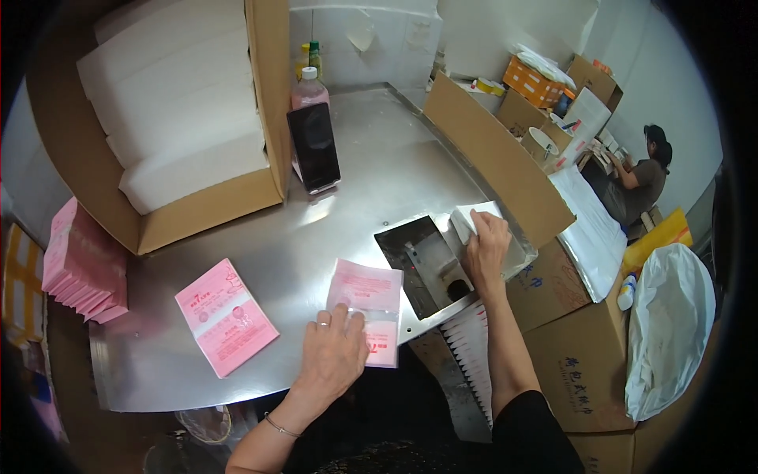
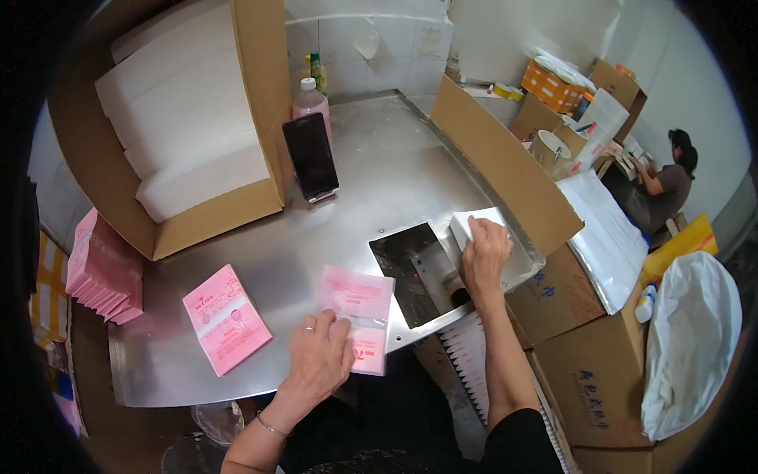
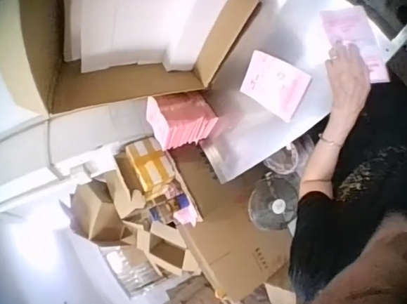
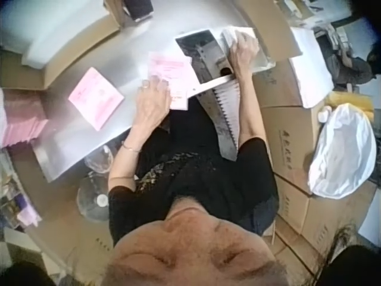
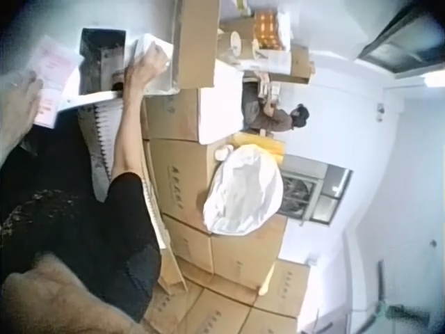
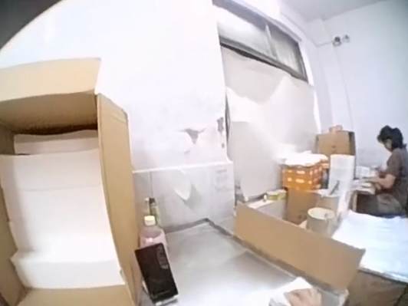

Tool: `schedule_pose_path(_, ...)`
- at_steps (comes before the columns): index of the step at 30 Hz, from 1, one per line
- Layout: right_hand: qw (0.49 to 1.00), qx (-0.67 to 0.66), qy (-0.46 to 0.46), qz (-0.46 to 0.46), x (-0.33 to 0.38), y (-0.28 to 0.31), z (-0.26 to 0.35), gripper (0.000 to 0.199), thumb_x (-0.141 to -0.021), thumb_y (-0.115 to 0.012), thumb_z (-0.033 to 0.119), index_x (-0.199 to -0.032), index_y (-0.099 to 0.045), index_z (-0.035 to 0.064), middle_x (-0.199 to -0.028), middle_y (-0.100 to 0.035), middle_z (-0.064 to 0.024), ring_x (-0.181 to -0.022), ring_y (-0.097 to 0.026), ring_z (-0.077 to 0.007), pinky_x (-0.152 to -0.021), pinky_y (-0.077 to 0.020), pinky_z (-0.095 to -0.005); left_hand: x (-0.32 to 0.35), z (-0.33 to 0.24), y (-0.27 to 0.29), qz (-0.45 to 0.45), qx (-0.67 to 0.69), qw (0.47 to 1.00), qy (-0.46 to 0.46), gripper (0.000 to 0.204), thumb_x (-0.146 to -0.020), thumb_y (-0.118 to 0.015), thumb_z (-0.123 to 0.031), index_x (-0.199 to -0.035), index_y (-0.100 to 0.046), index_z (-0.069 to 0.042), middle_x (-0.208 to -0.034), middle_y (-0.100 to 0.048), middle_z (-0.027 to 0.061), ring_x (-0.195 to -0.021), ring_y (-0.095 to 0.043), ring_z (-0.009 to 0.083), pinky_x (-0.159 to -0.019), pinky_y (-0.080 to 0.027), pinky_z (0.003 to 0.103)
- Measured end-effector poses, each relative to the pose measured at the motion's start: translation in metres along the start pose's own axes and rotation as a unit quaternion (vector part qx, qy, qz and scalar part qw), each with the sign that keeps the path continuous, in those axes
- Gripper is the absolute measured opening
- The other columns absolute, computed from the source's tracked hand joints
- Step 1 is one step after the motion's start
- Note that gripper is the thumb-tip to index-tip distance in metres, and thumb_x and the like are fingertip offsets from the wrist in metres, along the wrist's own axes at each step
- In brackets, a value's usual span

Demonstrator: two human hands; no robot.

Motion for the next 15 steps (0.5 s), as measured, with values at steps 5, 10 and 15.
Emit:
schedule_pose_path(5,0.857,-0.263,0.233,0.376,0.077,0.022,0.196,0.038,-0.083,-0.059,0.002,-0.120,-0.065,0.0002,-0.130,-0.061,-0.0209,-0.117,-0.063,-0.0384,-0.097,-0.0502,-0.0573,0.013,0.034,0.002,0.015,0.074,0.992,0.100,0.060,-0.069,-0.077,-0.025,-0.122,-0.061,-0.003,-0.106,-0.057,0.0175,-0.090,-0.056,0.0337,-0.073,-0.046,0.044)
schedule_pose_path(10,0.916,-0.108,0.237,0.306,0.079,-0.044,0.204,0.034,-0.082,-0.062,0.018,-0.111,-0.063,-0.0005,-0.107,-0.060,-0.0175,-0.098,-0.061,-0.0385,-0.106,-0.0296,-0.0738,0.002,0.010,0.013,0.000,0.055,0.997,0.056,0.075,-0.069,-0.079,-0.025,-0.138,-0.053,-0.010,-0.098,-0.054,0.0152,-0.090,-0.056,0.0339,-0.074,-0.045,0.044)
schedule_pose_path(15,0.938,-0.167,0.078,0.295,0.049,-0.082,0.117,0.026,-0.088,-0.056,0.011,-0.113,-0.063,0.0042,-0.100,-0.069,-0.0171,-0.097,-0.066,-0.0368,-0.101,-0.0412,-0.0580,0.020,0.032,0.029,0.019,0.071,0.995,0.062,0.068,-0.080,-0.075,-0.014,-0.143,-0.051,-0.007,-0.099,-0.054,0.0139,-0.091,-0.053,0.0320,-0.076,-0.043,0.043)
Point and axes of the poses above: each hand's wrist, its own x-axis away from the middle knuckle, its own y-axis out of the back of the hand, z = x × y, the point moved 8 cm from there along -x, towards the middle knuckle
